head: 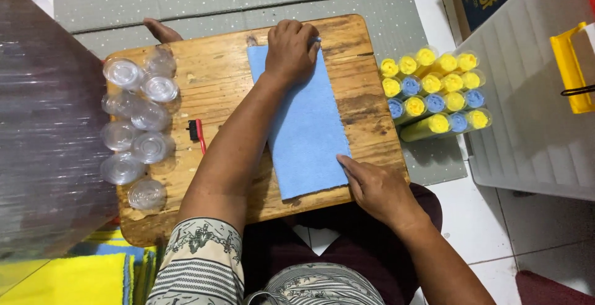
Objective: The person brushes a blue cloth with a red brush on a wooden board, then flips and brushes the other side. Finally, the person folds the cloth into a small square.
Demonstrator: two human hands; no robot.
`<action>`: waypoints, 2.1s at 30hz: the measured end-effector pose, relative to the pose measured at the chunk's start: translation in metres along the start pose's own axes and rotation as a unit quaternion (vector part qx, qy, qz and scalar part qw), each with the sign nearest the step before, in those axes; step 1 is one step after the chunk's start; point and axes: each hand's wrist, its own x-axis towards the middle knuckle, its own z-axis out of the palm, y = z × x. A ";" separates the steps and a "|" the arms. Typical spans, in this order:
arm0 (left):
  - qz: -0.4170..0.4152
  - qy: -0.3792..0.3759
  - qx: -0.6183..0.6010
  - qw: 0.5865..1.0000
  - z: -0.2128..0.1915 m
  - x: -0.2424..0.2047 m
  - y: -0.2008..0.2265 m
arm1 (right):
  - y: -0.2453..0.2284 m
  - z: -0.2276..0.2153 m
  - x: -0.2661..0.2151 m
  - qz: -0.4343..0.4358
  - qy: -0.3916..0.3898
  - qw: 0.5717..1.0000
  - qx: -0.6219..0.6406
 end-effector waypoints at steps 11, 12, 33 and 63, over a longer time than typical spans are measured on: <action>0.119 -0.019 0.008 0.993 -0.056 -0.078 0.032 | -0.005 0.000 0.009 -0.070 0.107 0.990 -0.062; 0.137 -0.028 0.029 0.990 -0.062 -0.097 0.033 | -0.005 0.005 0.013 -0.096 0.134 0.984 -0.063; 0.131 -0.105 0.057 0.984 -0.095 -0.167 0.034 | -0.008 0.013 0.013 -0.162 0.006 0.983 -0.086; 0.064 -0.242 -0.186 0.950 -0.102 -0.153 0.068 | 0.015 0.002 0.025 -0.388 0.035 0.894 -0.219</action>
